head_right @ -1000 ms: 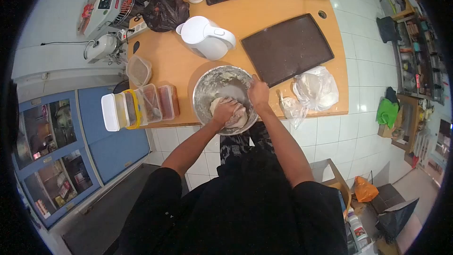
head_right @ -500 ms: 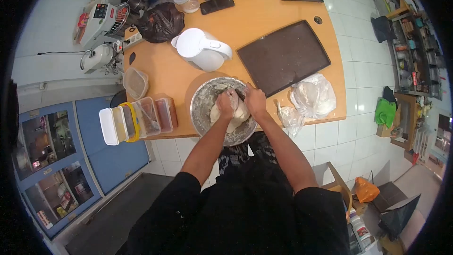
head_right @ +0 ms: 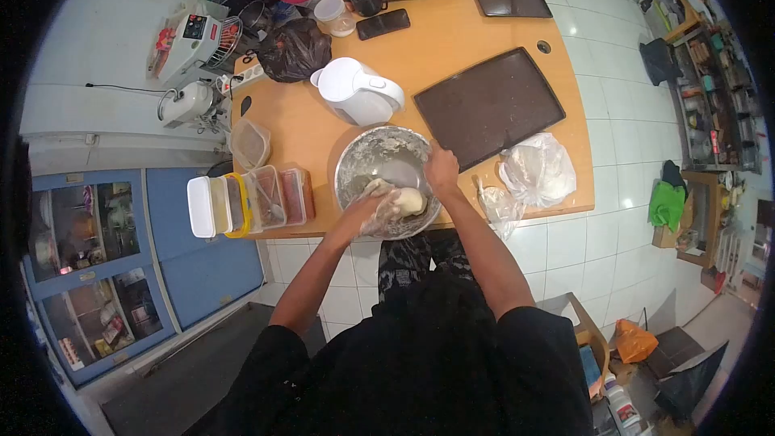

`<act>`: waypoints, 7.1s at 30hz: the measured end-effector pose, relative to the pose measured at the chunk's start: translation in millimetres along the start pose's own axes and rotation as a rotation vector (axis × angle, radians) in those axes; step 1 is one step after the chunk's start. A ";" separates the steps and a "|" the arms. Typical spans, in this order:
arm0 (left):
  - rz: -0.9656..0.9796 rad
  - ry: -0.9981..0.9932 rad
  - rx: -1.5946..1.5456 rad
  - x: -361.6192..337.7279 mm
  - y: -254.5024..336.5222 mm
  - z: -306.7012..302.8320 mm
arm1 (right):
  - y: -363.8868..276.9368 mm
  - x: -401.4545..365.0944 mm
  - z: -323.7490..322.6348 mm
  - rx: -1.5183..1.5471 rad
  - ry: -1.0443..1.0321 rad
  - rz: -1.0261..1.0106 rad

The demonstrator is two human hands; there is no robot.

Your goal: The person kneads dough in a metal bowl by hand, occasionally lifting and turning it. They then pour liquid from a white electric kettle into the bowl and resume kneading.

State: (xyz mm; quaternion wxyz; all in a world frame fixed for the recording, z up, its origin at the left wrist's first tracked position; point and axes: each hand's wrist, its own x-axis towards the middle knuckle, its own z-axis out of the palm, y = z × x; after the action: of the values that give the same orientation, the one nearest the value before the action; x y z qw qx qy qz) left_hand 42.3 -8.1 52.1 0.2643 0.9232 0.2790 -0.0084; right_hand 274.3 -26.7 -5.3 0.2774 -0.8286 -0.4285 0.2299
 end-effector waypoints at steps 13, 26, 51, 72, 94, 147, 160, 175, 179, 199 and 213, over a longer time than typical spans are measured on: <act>-0.082 -0.135 0.076 13.8 28.4 -16.2 | 6.6 0.6 -6.7 0.388 0.133 -0.271; 0.042 -0.130 0.111 88.8 -16.5 84.7 | 11.4 -56.2 8.0 0.462 0.150 0.049; -0.509 -0.167 0.265 34.6 35.2 -6.6 | 32.2 -28.5 -12.3 0.320 0.092 0.113; -0.115 0.247 0.111 121.8 -46.9 112.5 | 24.6 -29.2 -14.4 0.338 0.145 0.065; -0.217 -0.282 0.160 6.0 28.4 42.4 | 17.6 -34.6 -4.8 0.234 0.099 0.096; -0.190 -0.372 -0.175 103.5 -10.1 9.3 | 16.1 -39.6 2.6 0.205 0.138 0.052; -0.469 0.091 0.205 18.9 16.7 39.2 | 0.2 -52.5 6.7 0.154 0.040 0.083; 0.015 -0.253 0.181 -13.2 -2.5 42.6 | 10.1 -41.9 13.5 0.124 0.059 0.007; 0.062 -0.195 0.234 -10.4 -3.6 32.5 | 7.0 -42.4 9.0 0.129 0.044 0.004; -0.862 0.505 -0.712 65.8 -31.1 74.0 | 0.5 -46.6 3.2 0.180 0.087 0.046; -0.184 -0.110 -0.395 0.2 25.8 -33.4 | 17.7 -56.1 5.9 0.161 0.124 0.123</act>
State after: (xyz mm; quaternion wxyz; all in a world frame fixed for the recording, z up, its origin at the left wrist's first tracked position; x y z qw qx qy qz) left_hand 51.4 -9.7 93.3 0.4529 0.8222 0.3436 -0.0278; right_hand 251.3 -80.6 -13.3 0.3545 -0.8410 -0.3390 0.2283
